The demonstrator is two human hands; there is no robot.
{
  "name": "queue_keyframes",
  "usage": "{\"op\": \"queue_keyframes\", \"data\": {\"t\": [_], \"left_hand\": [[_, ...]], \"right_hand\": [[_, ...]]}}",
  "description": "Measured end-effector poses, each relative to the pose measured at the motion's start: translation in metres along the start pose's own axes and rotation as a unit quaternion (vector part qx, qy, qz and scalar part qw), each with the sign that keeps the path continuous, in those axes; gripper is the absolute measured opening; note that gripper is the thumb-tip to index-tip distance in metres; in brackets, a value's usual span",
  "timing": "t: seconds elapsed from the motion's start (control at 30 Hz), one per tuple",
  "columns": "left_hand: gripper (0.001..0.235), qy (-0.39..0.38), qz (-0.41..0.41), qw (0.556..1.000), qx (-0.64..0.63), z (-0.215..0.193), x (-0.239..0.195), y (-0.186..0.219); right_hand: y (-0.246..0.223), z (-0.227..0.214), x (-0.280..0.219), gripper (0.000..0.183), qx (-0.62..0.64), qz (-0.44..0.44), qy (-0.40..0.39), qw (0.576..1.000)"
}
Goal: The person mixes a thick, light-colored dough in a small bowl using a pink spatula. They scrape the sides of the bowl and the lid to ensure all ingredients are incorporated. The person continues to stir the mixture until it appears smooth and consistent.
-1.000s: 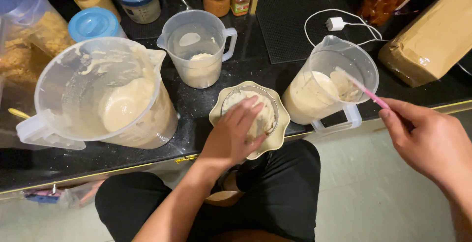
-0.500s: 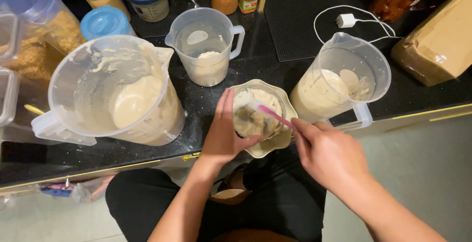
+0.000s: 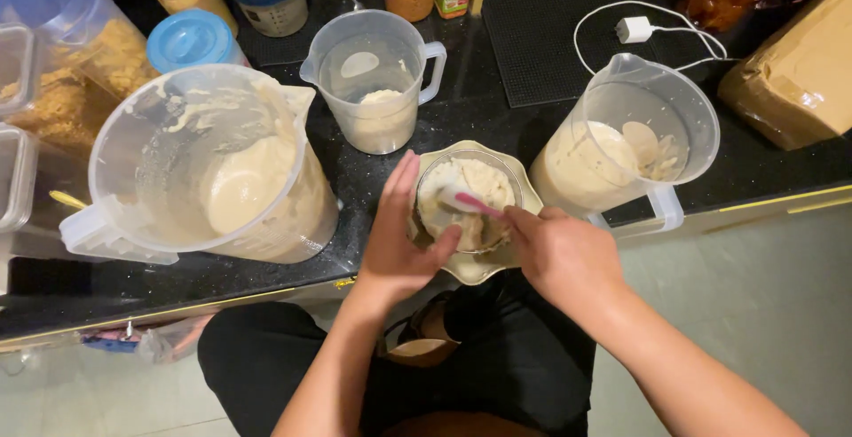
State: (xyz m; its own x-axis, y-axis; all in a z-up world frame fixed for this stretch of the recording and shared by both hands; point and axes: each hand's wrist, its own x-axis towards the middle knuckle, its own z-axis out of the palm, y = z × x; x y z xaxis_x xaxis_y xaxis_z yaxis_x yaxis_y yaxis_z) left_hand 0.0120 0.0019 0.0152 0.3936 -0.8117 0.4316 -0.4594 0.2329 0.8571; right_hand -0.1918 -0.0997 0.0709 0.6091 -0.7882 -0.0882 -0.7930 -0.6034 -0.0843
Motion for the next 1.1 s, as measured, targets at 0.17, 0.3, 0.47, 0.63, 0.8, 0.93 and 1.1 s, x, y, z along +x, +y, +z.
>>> {"op": "queue_keyframes", "data": {"t": [0.17, 0.3, 0.47, 0.63, 0.8, 0.93, 1.1], "left_hand": [[0.089, -0.015, -0.044, 0.941, -0.336, 0.001, 0.0, 0.023], [0.084, -0.07, 0.029, 0.918, -0.389, -0.003, 0.009, 0.023], [0.113, -0.084, -0.013, 0.923, -0.375, 0.008, 0.008, 0.034], [0.109, -0.019, -0.095, 0.894, -0.437, 0.029, 0.012, 0.03], [0.112, 0.046, -0.103, 0.841, -0.53, 0.03, 0.017, 0.032], [0.109, 0.04, -0.093, 0.882, -0.459, 0.022, 0.013, 0.037], [0.109, -0.133, 0.05, 0.978, -0.156, 0.007, 0.006, 0.04]], "right_hand": [[-0.005, -0.015, -0.013, 0.036, 0.009, 0.055, -0.065, 0.996], [-0.002, -0.022, -0.02, 0.04, 0.041, 0.103, -0.098, 0.989], [0.003, -0.036, -0.049, 0.039, 0.15, 0.075, 0.078, 0.983], [-0.011, -0.017, -0.073, 0.043, 0.245, -0.001, 0.135, 0.96], [-0.004, 0.025, -0.067, 0.049, 0.162, 0.008, 0.152, 0.975], [0.006, 0.025, -0.054, 0.054, 0.168, 0.065, 0.125, 0.976], [0.003, 0.011, -0.059, 0.047, 0.157, 0.05, 0.091, 0.982]]}}
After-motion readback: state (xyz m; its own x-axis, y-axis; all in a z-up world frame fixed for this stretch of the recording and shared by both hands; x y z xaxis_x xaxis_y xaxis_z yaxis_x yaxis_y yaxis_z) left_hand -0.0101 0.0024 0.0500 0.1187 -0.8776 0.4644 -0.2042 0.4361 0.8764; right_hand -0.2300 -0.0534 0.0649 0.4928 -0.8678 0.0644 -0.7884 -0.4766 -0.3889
